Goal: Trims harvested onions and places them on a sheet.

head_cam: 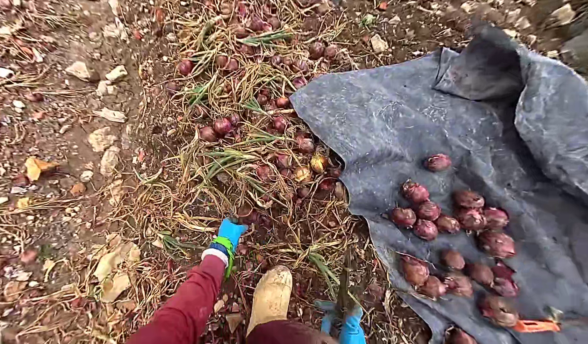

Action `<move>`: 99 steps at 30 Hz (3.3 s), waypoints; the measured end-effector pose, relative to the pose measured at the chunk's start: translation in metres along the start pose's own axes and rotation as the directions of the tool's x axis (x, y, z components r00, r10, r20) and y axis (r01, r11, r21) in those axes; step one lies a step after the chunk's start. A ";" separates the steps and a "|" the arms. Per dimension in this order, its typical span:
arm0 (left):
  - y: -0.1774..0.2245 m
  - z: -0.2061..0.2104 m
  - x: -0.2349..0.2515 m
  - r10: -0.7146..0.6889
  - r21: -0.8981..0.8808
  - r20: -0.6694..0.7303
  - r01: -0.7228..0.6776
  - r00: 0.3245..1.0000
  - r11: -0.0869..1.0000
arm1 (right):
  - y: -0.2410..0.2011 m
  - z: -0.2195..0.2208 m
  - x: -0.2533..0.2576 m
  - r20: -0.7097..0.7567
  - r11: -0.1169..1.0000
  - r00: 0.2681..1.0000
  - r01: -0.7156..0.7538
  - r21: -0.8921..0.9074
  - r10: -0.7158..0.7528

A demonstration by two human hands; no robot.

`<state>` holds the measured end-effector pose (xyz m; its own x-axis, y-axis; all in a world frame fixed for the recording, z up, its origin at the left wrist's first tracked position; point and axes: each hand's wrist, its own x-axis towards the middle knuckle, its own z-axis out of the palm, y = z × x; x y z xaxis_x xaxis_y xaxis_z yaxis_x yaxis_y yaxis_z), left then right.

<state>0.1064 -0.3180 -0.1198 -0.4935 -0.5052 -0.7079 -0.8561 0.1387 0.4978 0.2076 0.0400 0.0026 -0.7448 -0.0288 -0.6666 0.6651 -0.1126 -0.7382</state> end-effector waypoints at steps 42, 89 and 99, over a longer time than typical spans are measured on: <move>0.106 0.026 0.001 0.116 0.245 0.001 -0.112 0.993 0.963 | -0.022 -0.034 0.105 0.082 1.000 0.996 -0.017 -0.023 0.019; 0.177 -0.122 -0.042 0.402 0.927 0.086 -0.221 0.912 0.303 | -0.058 -0.047 0.099 -0.043 0.983 0.983 0.182 0.030 -0.181; 0.161 0.059 0.010 0.464 0.771 0.063 -0.338 0.884 0.540 | 0.017 0.022 0.094 0.195 1.000 0.981 -0.006 0.002 0.005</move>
<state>-0.0454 -0.2500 -0.0762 -0.8428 -0.3288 -0.4260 -0.4134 0.9024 0.1215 0.1471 0.0132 -0.0704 -0.7377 -0.2220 -0.6376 0.6691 -0.1146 -0.7343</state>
